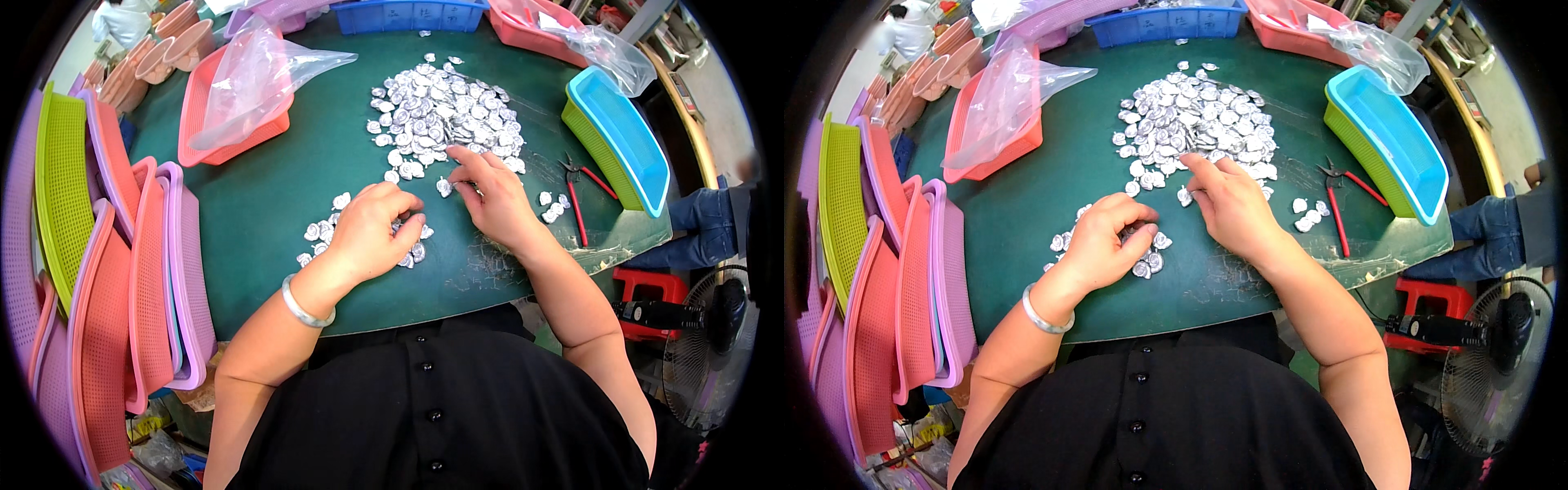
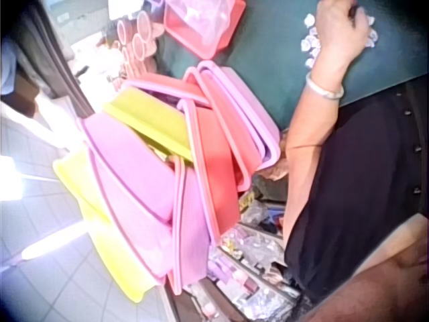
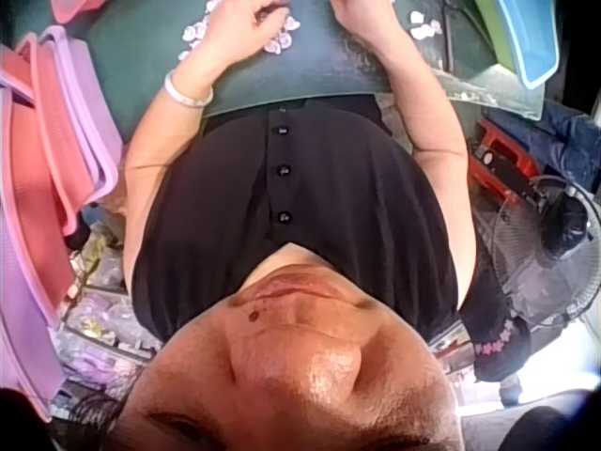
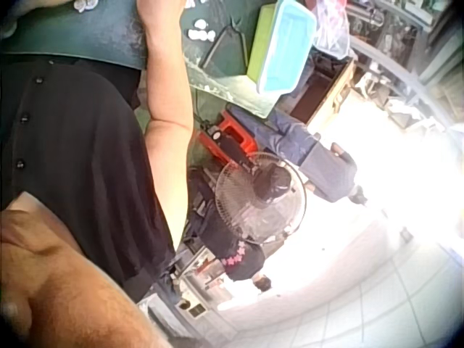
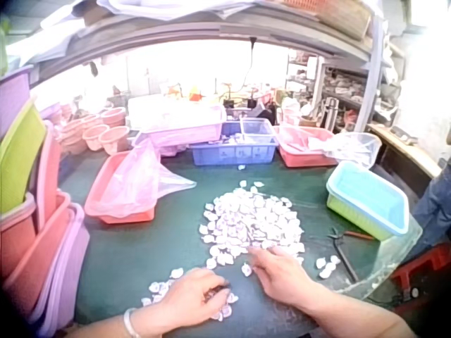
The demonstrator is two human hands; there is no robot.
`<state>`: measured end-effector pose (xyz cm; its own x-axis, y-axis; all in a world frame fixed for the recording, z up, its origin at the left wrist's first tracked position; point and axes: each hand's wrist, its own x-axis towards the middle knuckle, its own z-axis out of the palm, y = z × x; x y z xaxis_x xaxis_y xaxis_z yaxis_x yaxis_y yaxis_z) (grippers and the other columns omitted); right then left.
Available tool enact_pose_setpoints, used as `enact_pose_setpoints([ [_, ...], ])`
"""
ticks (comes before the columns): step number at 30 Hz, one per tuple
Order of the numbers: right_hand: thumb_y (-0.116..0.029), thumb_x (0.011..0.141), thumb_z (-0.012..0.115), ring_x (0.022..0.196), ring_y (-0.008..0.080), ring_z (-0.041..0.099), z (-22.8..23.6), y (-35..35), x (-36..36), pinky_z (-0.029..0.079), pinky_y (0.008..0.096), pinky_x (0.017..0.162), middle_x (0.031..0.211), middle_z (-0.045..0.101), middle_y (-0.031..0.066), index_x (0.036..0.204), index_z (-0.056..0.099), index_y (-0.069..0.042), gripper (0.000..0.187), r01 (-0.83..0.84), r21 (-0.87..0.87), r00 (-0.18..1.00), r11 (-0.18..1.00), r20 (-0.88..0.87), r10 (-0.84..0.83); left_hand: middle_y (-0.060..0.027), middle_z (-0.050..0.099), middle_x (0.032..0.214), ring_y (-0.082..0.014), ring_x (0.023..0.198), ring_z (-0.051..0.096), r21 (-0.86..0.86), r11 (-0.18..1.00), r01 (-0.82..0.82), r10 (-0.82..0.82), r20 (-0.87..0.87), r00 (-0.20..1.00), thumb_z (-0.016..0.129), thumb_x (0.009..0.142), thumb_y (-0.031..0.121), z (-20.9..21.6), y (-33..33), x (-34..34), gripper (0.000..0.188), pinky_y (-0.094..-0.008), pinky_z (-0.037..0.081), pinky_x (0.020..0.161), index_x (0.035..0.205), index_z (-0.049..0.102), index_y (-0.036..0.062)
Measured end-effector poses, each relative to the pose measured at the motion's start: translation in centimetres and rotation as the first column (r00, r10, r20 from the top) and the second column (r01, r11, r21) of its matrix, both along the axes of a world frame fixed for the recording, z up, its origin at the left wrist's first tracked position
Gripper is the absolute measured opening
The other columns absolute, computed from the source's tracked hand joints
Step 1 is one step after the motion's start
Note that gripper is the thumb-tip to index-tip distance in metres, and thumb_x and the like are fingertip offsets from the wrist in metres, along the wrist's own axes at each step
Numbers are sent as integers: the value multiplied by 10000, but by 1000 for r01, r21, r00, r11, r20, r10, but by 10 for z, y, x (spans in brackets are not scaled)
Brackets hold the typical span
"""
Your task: The person assembles small silver metal components on a green table. They pick up two pieces, fit them together, and occasionally use red-handled pliers to adjust the parts. The person works through a large pile of components, creating a growing stack of finished items.
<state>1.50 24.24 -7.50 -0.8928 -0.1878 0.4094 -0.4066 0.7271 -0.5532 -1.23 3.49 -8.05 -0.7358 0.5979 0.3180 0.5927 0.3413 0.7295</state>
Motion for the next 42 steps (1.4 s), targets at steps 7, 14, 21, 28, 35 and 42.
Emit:
enact_pose_setpoints([
  [7, 54, 796, 585, 767, 102, 584, 14, -12, 9, 463, 241, 713, 835, 643, 55, 1301, 383, -16, 549, -9, -568, 891, 823, 369, 265, -41, 557, 713, -127, 631, 562, 204, 977, -53, 18, 170, 985, 630, 800, 91, 8, 4, 3, 136, -258, 464, 566, 915, 607, 22],
  [14, 34, 794, 603, 716, 92, 570, 24, -20, 7, 461, 225, 662, 812, 640, 63, 1336, 317, 54, 613, 98, -683, 762, 723, 520, 387, -13, 603, 712, -53, 593, 536, 275, 961, -9, -97, 367, 925, 586, 862, 87, -1, 3, 3, 94, -196, 420, 514, 912, 561, 12],
  [21, 32, 788, 610, 669, 104, 561, 21, -20, 6, 455, 224, 608, 823, 643, 85, 1326, 317, 62, 614, 210, -738, 704, 642, 570, 425, -24, 606, 664, -72, 546, 563, 249, 963, -106, -117, 736, 666, 570, 878, 101, 13, 3, 3, 116, -208, 451, 480, 955, 530, 25],
  [28, 27, 822, 566, 668, 114, 565, 21, -20, 7, 458, 222, 602, 833, 635, 104, 1315, 325, 51, 549, 250, -761, 734, 599, 552, 396, -49, 620, 701, -104, 593, 595, 297, 944, -141, -165, 801, 576, 567, 885, 96, 9, 4, 2, 203, -235, 493, 532, 1058, 534, -4],
  [35, -15, 877, 531, 726, 115, 597, 21, -13, 13, 470, 232, 628, 849, 628, 72, 1315, 357, 11, 472, 209, -673, 717, 710, 599, 357, -69, 628, 771, -115, 666, 612, 364, 918, -156, -197, 762, 617, 535, 901, 64, 2, 3, 1, 157, -242, 507, 590, 1031, 557, -22],
  [42, -20, 849, 579, 728, 106, 591, 18, -15, 16, 461, 232, 636, 820, 621, 51, 1304, 370, 5, 501, 214, -716, 750, 665, 556, 358, -59, 630, 793, -108, 699, 612, 359, 925, -126, -138, 626, 767, 571, 879, 44, -1, 3, 0, 102, -230, 509, 627, 964, 591, -7],
])
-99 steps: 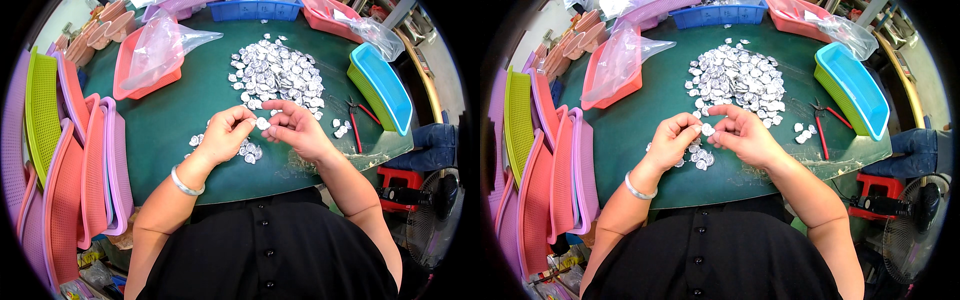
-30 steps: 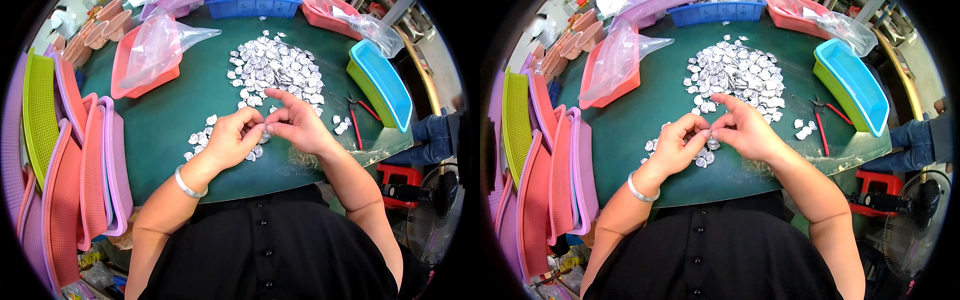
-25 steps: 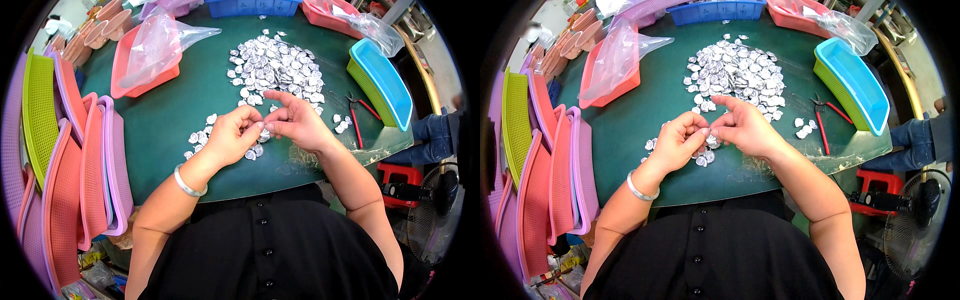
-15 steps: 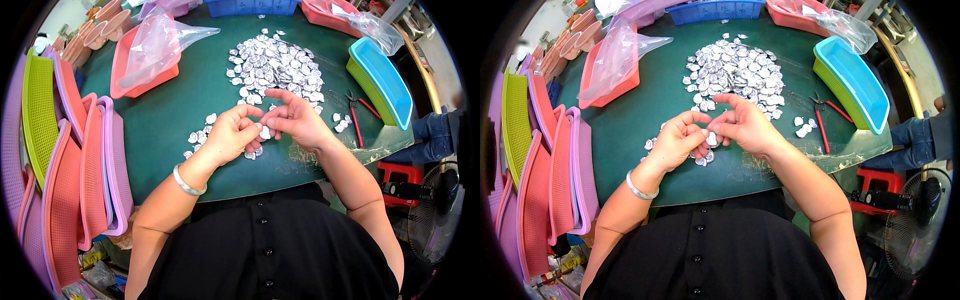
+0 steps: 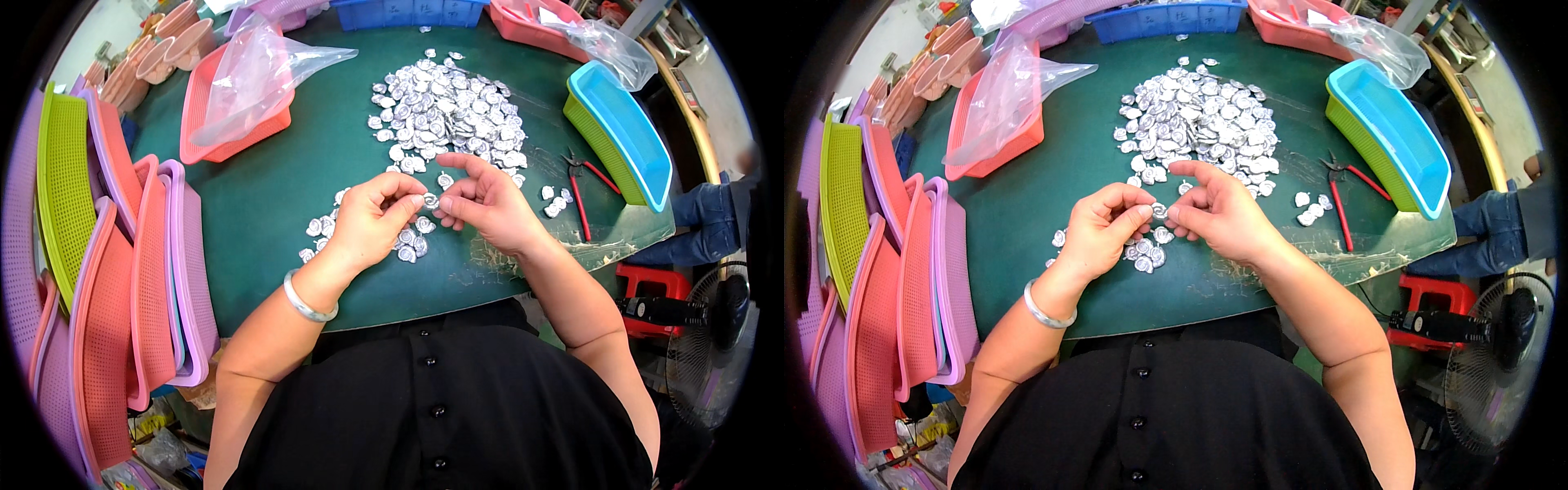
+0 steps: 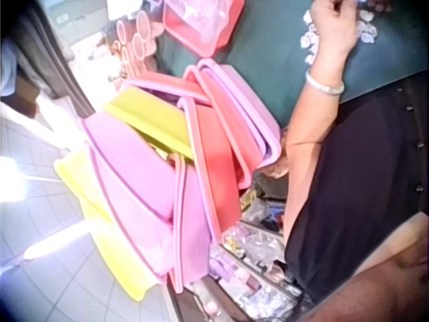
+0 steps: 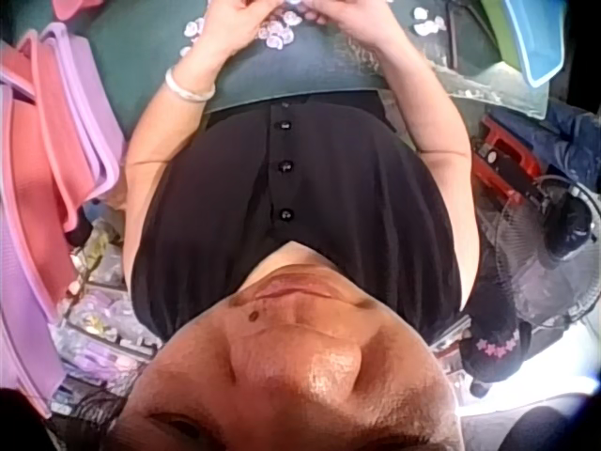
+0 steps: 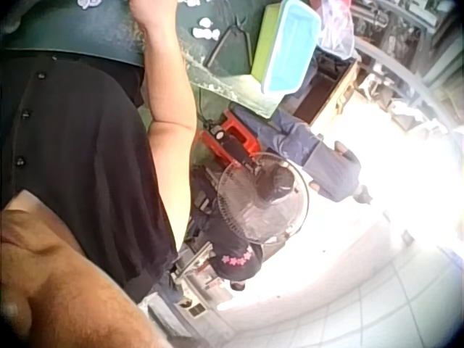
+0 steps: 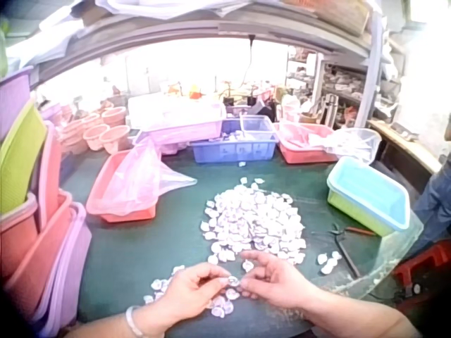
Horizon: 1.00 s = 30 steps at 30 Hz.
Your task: The person assembles small silver metal components on a green table. They pick up two pieces, fit them together, and occasionally use red-handled pliers to adjust the parts. The person works through a large pile of components, creating a growing stack of finished items.
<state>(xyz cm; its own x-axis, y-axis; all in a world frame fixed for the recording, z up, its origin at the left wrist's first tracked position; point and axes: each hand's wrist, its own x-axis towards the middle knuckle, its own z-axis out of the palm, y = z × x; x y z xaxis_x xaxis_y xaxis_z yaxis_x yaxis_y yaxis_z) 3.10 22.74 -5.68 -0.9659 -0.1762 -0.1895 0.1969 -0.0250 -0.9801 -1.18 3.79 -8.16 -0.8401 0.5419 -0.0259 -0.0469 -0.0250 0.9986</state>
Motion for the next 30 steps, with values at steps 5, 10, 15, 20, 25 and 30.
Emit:
enact_pose_setpoints([
  [5, 33, 801, 596, 740, 76, 572, -6, -2, 0, 447, 214, 663, 813, 618, 30, 1289, 386, -1, 533, 85, 114, 969, 990, -243, -55, -63, 637, 815, -119, 745, 621, 73, 997, 16, -25, 127, 992, 598, 839, -8, 3, -3, -2, 83, -234, 515, 670, 920, 616, -11],
  [10, 65, 774, 607, 779, 81, 571, -11, 0, 1, 448, 224, 685, 877, 612, 35, 1285, 408, -29, 557, 93, 101, 944, 990, -325, -56, -83, 636, 872, -138, 770, 626, 130, 991, -9, -5, 107, 994, 592, 813, -63, -4, -3, -3, 125, -250, 520, 715, 927, 620, -21],
  [15, 43, 754, 623, 772, 132, 581, -14, 10, -6, 458, 257, 721, 929, 615, 67, 1280, 418, -42, 571, 178, 440, 927, 880, -374, -1, -85, 632, 906, -133, 788, 617, 118, 992, -42, 35, 63, 997, 577, 801, -92, -8, -2, -3, 134, -256, 517, 728, 910, 624, -31],
  [20, -27, 728, 661, 793, 267, 578, -23, 4, -6, 475, 354, 728, 947, 620, 107, 1248, 442, -50, 565, 306, 701, 864, 644, -489, 120, -69, 638, 885, -121, 781, 603, -105, 994, -16, -7, -220, 975, 568, 763, -99, -5, -2, -1, 148, -253, 497, 712, 850, 644, -6],
  [25, -9, 726, 646, 795, 265, 568, -25, 0, -7, 475, 359, 681, 938, 625, 74, 1233, 462, -63, 541, 360, 747, 824, 559, -536, 185, -68, 636, 837, -208, 780, 581, -351, 933, 77, -295, -627, 721, 558, 650, -84, -9, -6, -7, 191, -315, 452, 757, 776, 636, 38],
  [30, 0, 761, 607, 783, 270, 595, -27, 1, -7, 482, 356, 685, 852, 632, 108, 1212, 467, -27, 472, 363, 684, 832, 633, -544, 111, -65, 627, 826, -229, 800, 558, -324, 946, 4, -216, -623, 752, 578, 678, -14, -4, -4, -7, 136, -329, 441, 754, 788, 635, 40],
])
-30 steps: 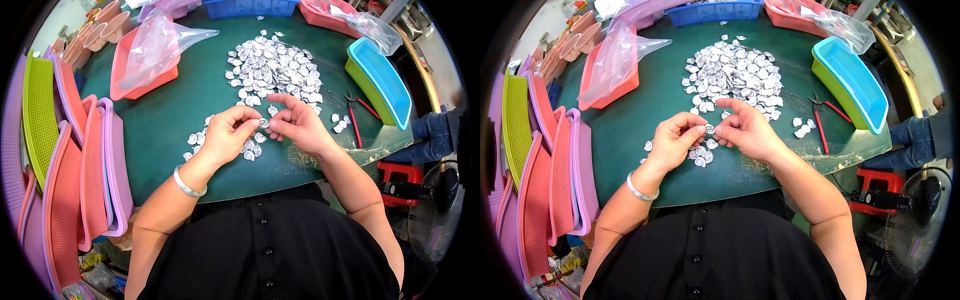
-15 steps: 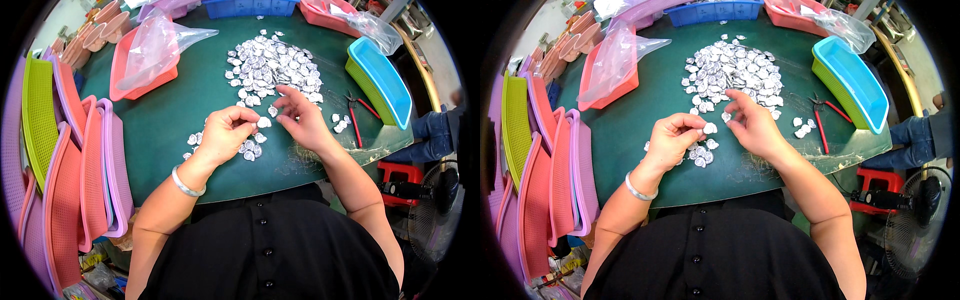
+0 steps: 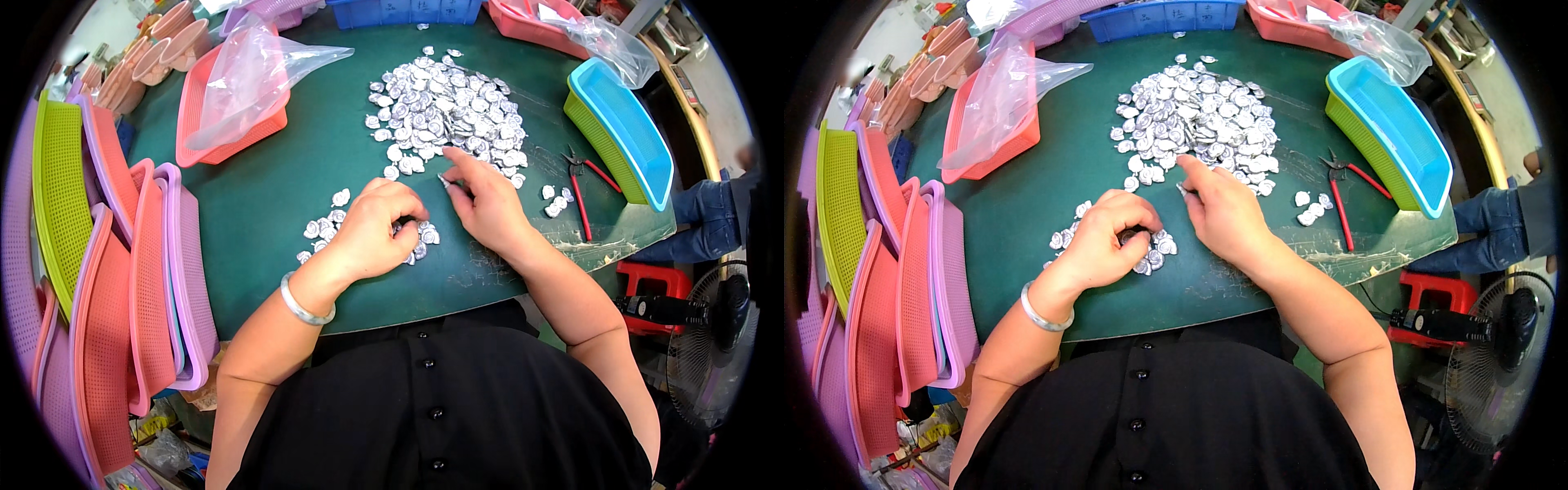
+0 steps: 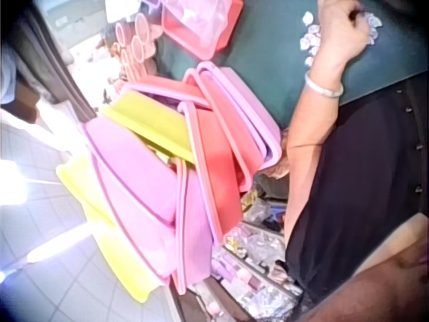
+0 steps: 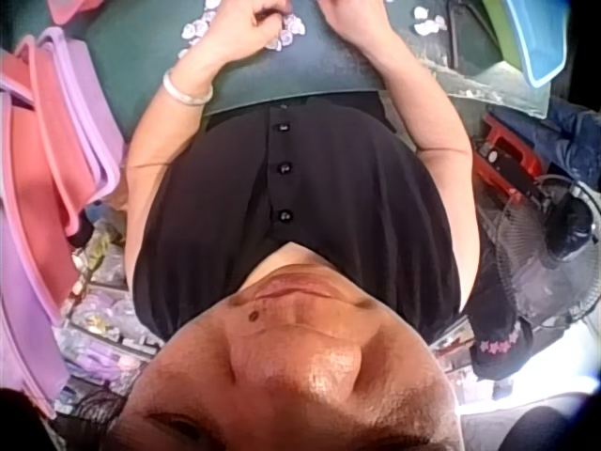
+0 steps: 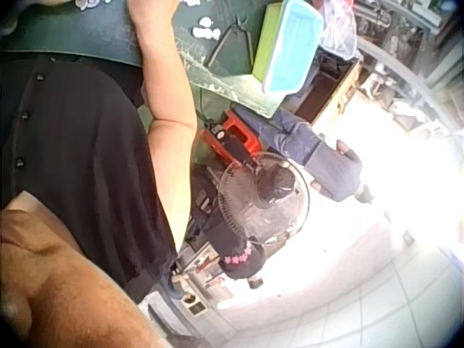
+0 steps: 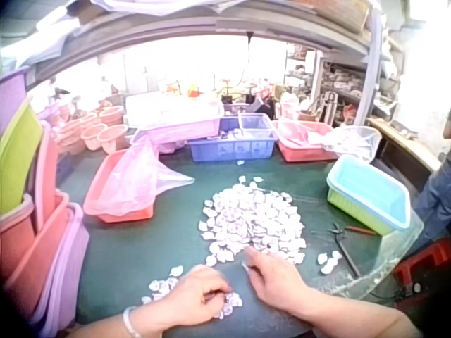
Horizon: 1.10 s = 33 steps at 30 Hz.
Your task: The person assembles small silver metal components on a green table. They pick up two pieces, fit them together, and occasionally use red-handled pliers to adjust the parts. The person works through a large pile of components, creating a growing stack of finished items.
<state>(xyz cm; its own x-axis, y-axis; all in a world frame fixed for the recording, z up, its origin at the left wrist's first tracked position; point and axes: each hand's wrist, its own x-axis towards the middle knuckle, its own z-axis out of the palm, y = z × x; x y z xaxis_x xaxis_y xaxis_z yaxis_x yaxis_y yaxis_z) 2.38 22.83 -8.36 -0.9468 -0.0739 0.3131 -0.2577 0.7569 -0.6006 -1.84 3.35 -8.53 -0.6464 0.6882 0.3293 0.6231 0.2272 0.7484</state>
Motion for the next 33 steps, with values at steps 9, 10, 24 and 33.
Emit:
enact_pose_setpoints([
  [9, 15, 814, 597, 723, 98, 594, 9, 4, -2, 477, 231, 614, 846, 643, 66, 1223, 455, 43, 434, 161, -750, 892, 642, 388, 230, -59, 611, 816, -171, 757, 546, 17, 980, -200, 199, 62, 978, 631, 774, 71, 0, 1, 1, 145, -284, 443, 646, 911, 652, 28],
  [10, 21, 815, 595, 720, 101, 595, 12, 3, -1, 476, 227, 611, 853, 642, 70, 1224, 451, 48, 434, 169, -774, 886, 611, 390, 250, -56, 606, 808, -157, 745, 544, 13, 981, -192, 189, 114, 975, 626, 786, 75, -1, 1, 1, 139, -275, 438, 635, 914, 650, 25],
  [24, 60, 811, 572, 833, 150, 625, 15, -1, 8, 484, 270, 770, 919, 661, 71, 1270, 435, 9, 481, -180, -533, 968, 827, 52, 244, -1, 608, 792, -54, 727, 518, 69, 991, -117, 47, 633, 773, 573, 863, 87, 6, -4, -2, 107, -210, 421, 642, 893, 620, -4],
  [33, 83, 729, 545, 1163, 360, 452, 15, 5, -13, 388, 395, 966, 1169, 546, 184, 1259, 444, -2, 546, -160, 160, 977, 974, -114, 180, -49, 609, 717, -150, 688, 535, 72, 988, -136, 124, 154, 980, 653, 761, 53, 10, -3, -1, 48, -277, 428, 613, 797, 664, 24],
])
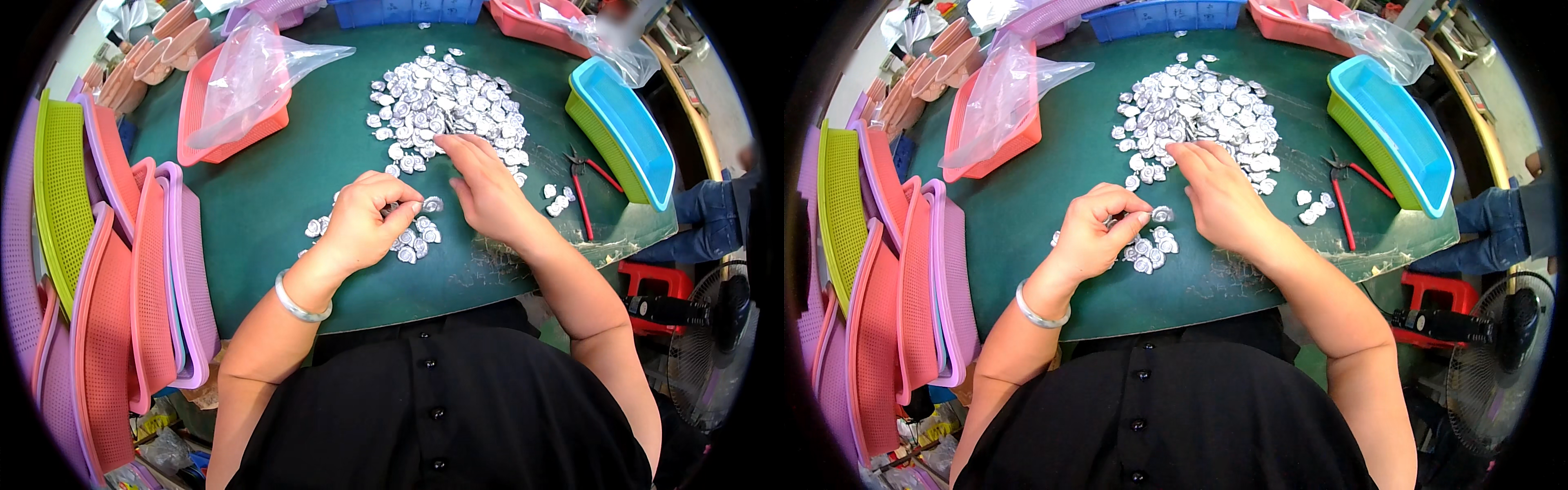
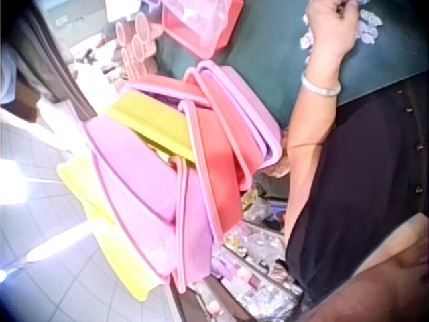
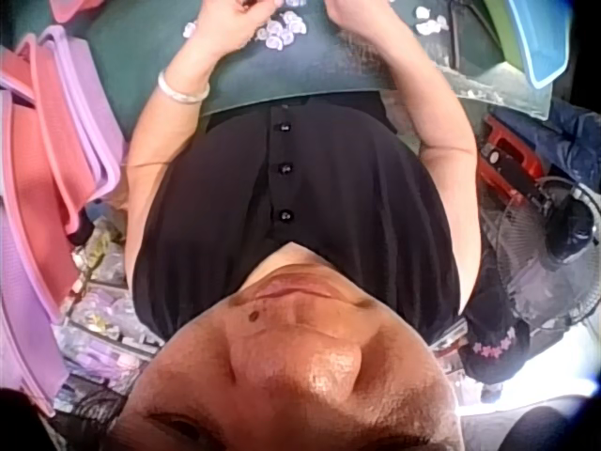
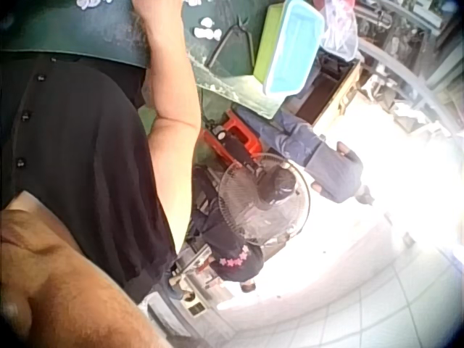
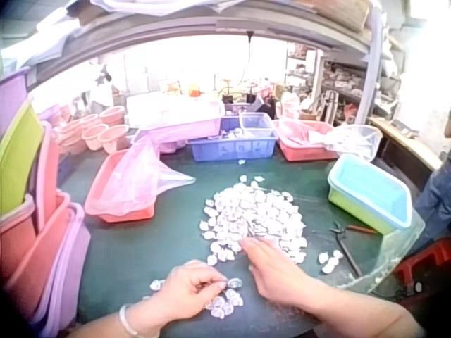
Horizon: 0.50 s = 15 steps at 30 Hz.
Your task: The person assembles small silver metal components on a green table. They pick up two pieces, fit them together, and occasionally use red-handled pliers to adjust the parts. The person works through a large pile of components, creating a growing stack of finished items.
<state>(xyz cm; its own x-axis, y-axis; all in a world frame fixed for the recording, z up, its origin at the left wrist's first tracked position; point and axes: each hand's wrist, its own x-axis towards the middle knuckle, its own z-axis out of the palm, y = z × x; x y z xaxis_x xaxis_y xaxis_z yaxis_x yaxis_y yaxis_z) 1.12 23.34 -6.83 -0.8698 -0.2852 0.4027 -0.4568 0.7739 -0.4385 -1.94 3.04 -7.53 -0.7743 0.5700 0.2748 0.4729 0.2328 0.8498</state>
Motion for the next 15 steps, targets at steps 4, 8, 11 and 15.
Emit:
enact_pose_setpoints([
  [4, 73, 727, 560, 1155, 348, 452, -11, 2, -10, 369, 412, 985, 1124, 557, 178, 1254, 451, -4, 544, -18, 109, 1000, 994, 20, 16, -51, 605, 722, -188, 702, 537, 4, 998, 69, -69, -55, 996, 657, 731, 43, -5, -1, -1, 36, -300, 433, 634, 765, 654, 34],
  [8, 43, 734, 565, 1087, 342, 491, -7, 2, -4, 384, 407, 945, 1094, 580, 178, 1215, 485, 1, 489, -59, 91, 996, 994, 71, 53, -48, 587, 742, -228, 759, 531, -169, 976, 135, -166, -186, 968, 647, 686, 42, -4, -2, -1, 41, -329, 427, 714, 686, 607, 38],
  [11, 33, 721, 586, 1007, 316, 521, -1, 4, -4, 410, 398, 872, 970, 619, 142, 1179, 507, -3, 466, -95, 55, 991, 994, 96, 90, -48, 567, 734, -237, 770, 521, -191, 972, 137, -175, -200, 964, 646, 668, 63, -1, -5, -1, 79, -337, 416, 731, 648, 574, 39],
  [15, 14, 699, 618, 900, 306, 539, 3, 0, -16, 422, 398, 792, 865, 623, 117, 1151, 516, -11, 464, -49, 21, 998, 999, 37, 48, -47, 568, 713, -224, 738, 517, -188, 981, 57, -85, -144, 986, 656, 685, 83, -3, -5, -3, 99, -325, 420, 674, 652, 576, 35],
])
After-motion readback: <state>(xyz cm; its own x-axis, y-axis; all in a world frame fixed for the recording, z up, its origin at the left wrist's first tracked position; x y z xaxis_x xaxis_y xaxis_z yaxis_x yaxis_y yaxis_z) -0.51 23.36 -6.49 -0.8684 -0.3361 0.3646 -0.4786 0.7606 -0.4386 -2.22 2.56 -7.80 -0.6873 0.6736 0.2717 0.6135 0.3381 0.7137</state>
